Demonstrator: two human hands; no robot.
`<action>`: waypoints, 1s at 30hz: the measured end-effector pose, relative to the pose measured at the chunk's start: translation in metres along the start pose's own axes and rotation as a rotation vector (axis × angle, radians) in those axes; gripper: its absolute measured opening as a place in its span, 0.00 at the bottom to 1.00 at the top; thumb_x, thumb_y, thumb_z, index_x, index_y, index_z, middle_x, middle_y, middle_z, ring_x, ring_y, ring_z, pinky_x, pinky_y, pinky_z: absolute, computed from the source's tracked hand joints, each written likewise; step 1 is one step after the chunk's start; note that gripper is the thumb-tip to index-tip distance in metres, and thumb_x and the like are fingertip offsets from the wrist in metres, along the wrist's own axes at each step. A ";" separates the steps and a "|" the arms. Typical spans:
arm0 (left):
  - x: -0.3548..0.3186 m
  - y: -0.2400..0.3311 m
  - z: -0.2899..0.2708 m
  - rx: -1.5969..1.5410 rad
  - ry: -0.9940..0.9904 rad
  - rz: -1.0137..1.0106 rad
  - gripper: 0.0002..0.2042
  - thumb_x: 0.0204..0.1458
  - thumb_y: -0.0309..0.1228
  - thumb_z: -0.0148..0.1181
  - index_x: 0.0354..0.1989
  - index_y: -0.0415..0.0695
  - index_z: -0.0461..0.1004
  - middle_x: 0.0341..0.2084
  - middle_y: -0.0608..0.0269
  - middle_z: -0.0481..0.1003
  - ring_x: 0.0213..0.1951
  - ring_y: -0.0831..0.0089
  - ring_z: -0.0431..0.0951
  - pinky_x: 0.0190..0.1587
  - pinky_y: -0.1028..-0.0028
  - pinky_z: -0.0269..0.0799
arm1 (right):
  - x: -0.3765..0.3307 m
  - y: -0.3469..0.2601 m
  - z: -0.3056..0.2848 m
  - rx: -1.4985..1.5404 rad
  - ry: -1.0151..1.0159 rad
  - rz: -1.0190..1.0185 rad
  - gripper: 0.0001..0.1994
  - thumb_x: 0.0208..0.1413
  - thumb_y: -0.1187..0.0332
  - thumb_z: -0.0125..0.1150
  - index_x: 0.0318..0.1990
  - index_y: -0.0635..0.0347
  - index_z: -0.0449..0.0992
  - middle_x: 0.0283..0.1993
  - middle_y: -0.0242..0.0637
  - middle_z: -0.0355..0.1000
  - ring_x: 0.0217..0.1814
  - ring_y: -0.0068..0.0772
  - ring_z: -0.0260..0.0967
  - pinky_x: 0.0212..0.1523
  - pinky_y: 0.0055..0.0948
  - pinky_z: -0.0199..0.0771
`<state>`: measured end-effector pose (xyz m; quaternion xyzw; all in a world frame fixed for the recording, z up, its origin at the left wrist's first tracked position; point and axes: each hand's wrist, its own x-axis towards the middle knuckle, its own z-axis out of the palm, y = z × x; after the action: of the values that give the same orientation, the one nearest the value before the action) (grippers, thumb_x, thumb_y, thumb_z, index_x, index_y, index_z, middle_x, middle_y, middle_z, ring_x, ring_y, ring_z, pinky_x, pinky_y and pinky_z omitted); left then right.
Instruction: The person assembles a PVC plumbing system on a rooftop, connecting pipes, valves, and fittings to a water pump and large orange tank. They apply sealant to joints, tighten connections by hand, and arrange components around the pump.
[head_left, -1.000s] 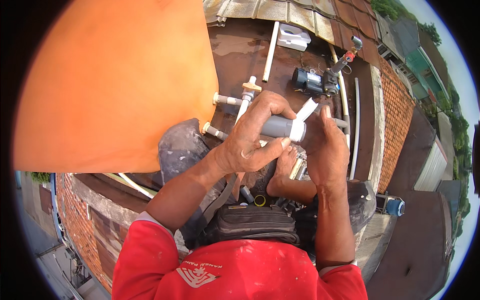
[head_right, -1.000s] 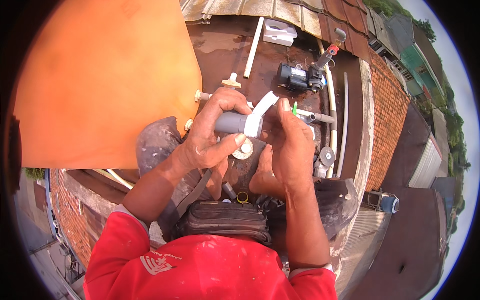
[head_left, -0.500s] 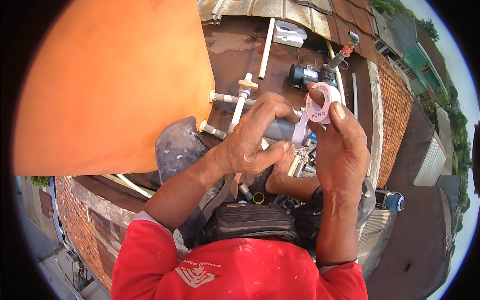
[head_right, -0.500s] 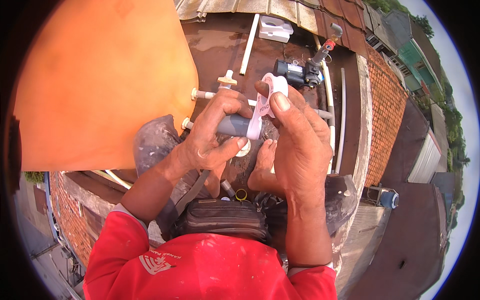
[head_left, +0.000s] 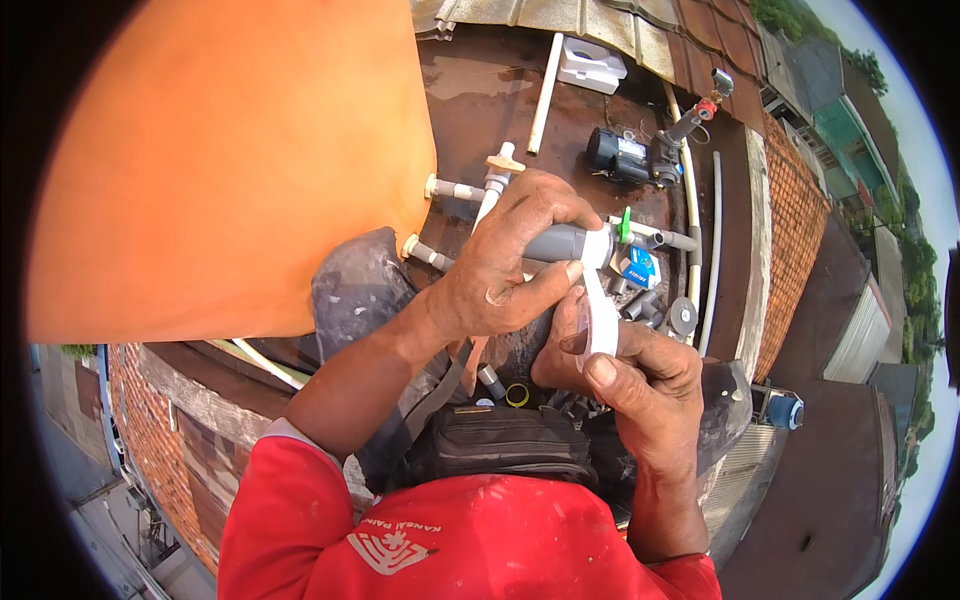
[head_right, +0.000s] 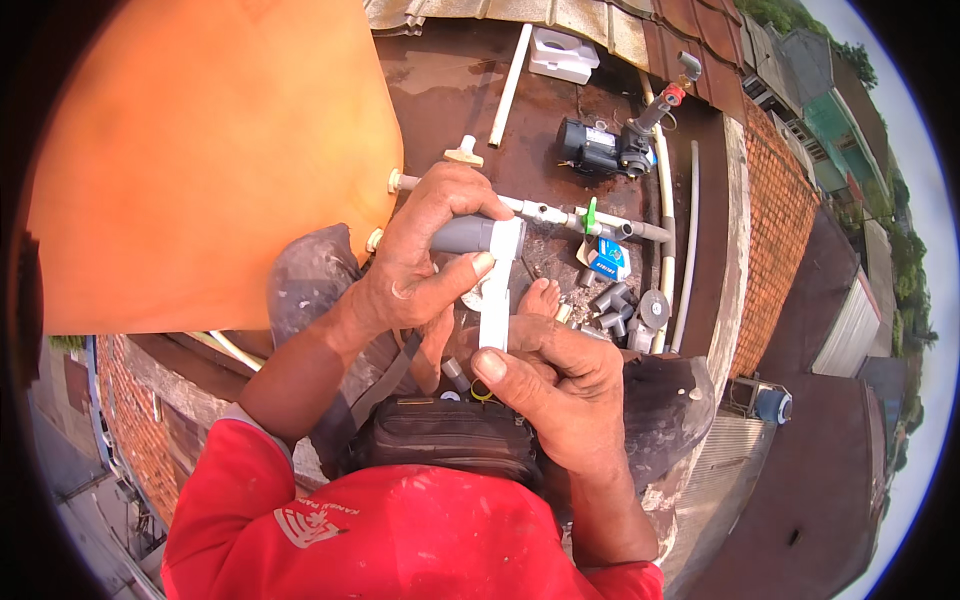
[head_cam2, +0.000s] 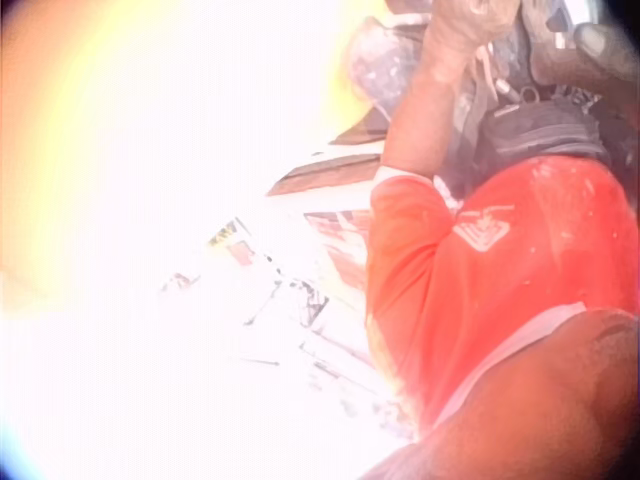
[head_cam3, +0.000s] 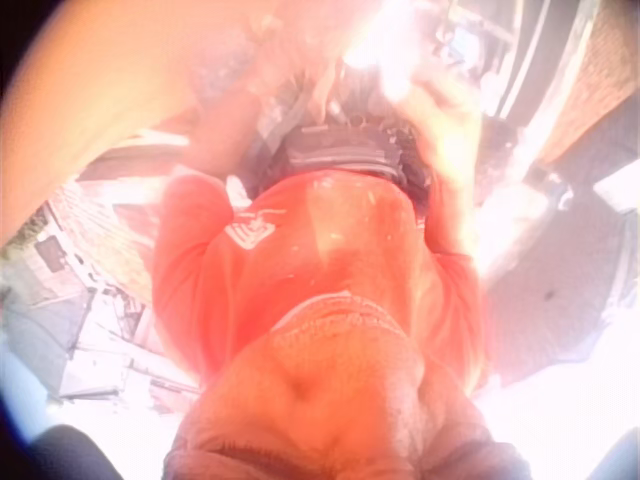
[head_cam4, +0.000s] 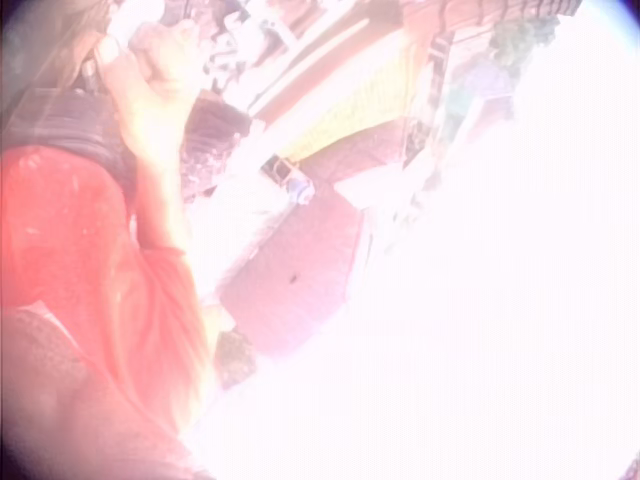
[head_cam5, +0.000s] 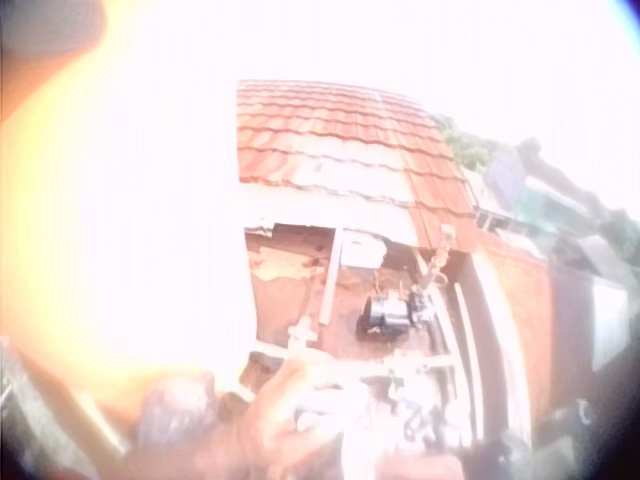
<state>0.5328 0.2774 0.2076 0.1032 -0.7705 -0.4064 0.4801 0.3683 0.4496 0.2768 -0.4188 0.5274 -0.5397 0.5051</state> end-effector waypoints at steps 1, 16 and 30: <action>0.000 0.001 0.002 0.006 -0.013 0.002 0.19 0.54 0.21 0.66 0.55 0.39 0.77 0.51 0.52 0.74 0.56 0.56 0.76 0.63 0.59 0.72 | 0.003 -0.010 -0.001 0.029 -0.013 -0.116 0.10 0.66 0.72 0.75 0.49 0.72 0.90 0.41 0.35 0.79 0.37 0.18 0.67 0.52 0.28 0.75; -0.003 0.000 0.003 -0.046 0.029 0.019 0.19 0.53 0.21 0.64 0.56 0.39 0.76 0.51 0.55 0.73 0.55 0.58 0.75 0.63 0.60 0.71 | 0.048 0.044 -0.012 0.230 0.078 0.144 0.17 0.74 0.64 0.66 0.58 0.72 0.84 0.39 0.33 0.81 0.34 0.19 0.77 0.37 0.25 0.79; 0.003 0.010 0.006 -0.049 -0.040 0.017 0.21 0.52 0.23 0.65 0.56 0.37 0.73 0.51 0.51 0.73 0.56 0.56 0.76 0.63 0.58 0.71 | 0.081 -0.005 -0.004 0.206 0.249 -0.078 0.20 0.77 0.58 0.66 0.55 0.71 0.88 0.50 0.41 0.86 0.51 0.26 0.81 0.58 0.33 0.80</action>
<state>0.5286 0.2858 0.2153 0.0766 -0.7707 -0.4228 0.4705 0.3527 0.3701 0.2748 -0.3150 0.5110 -0.6579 0.4548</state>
